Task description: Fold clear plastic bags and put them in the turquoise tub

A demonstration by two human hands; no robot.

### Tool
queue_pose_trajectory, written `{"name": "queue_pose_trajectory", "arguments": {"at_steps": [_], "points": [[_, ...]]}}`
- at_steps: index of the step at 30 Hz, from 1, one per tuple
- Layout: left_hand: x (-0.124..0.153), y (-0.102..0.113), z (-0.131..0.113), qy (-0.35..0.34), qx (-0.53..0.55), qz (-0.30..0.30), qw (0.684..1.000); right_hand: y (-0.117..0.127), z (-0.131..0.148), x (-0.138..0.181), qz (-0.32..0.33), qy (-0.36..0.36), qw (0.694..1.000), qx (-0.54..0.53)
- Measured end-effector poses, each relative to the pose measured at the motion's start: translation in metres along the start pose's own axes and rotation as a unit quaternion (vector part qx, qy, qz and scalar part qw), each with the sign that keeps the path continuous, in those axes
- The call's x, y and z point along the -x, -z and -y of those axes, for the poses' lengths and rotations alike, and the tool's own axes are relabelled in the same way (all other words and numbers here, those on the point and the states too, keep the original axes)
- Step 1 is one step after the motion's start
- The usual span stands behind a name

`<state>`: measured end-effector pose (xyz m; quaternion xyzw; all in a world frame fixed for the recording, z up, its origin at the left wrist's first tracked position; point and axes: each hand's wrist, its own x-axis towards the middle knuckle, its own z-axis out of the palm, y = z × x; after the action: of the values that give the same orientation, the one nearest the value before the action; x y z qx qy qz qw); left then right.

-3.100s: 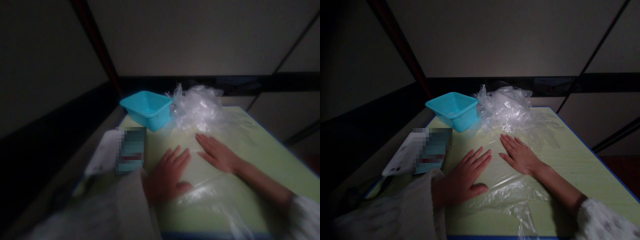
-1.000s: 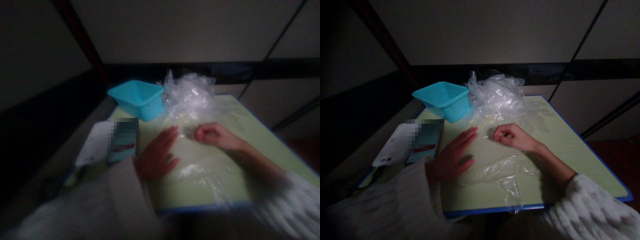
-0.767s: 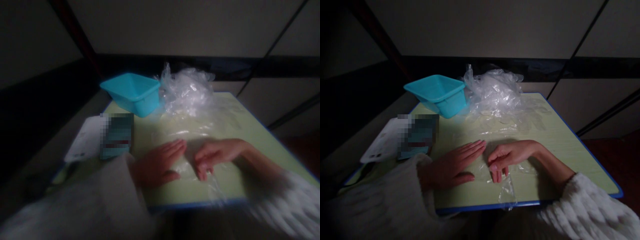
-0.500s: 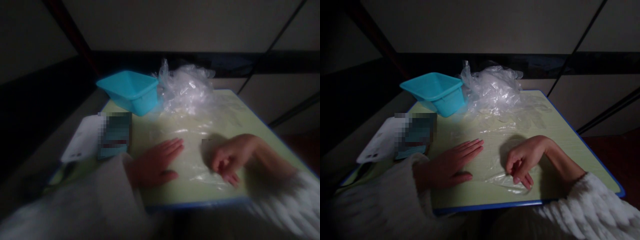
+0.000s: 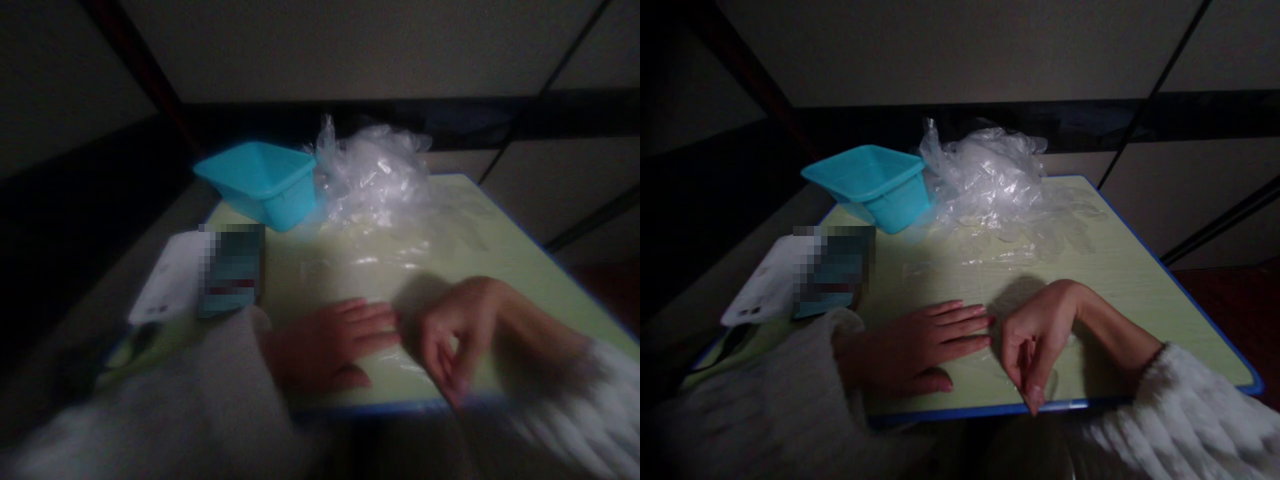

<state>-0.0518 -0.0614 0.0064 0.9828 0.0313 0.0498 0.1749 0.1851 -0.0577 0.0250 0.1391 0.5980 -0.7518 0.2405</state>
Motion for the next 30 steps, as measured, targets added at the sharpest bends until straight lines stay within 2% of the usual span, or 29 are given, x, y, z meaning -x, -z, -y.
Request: {"name": "queue_pose_trajectory", "arguments": {"at_steps": [5, 11, 19, 26, 30], "points": [[0.011, 0.0, 0.009, 0.017, -0.001, 0.01, 1.0, -0.002, -0.005, -0.003, -0.002, -0.019, 0.999, -0.036], [0.019, 0.006, 0.011, 0.03, 0.012, 0.033, 0.999, -0.005, -0.007, -0.004, -0.008, -0.016, 0.999, -0.027], [0.021, 0.007, 0.005, 0.007, 0.032, -0.044, 0.999, -0.008, -0.005, -0.001, -0.024, -0.006, 1.0, -0.015], [0.017, 0.005, 0.005, 0.037, 0.023, 0.014, 0.999, -0.009, -0.001, -0.001, -0.029, -0.027, 0.999, -0.021], [0.018, 0.006, 0.005, 0.043, 0.025, 0.015, 0.999, -0.008, -0.005, -0.003, -0.027, -0.014, 0.999, -0.022]]}}
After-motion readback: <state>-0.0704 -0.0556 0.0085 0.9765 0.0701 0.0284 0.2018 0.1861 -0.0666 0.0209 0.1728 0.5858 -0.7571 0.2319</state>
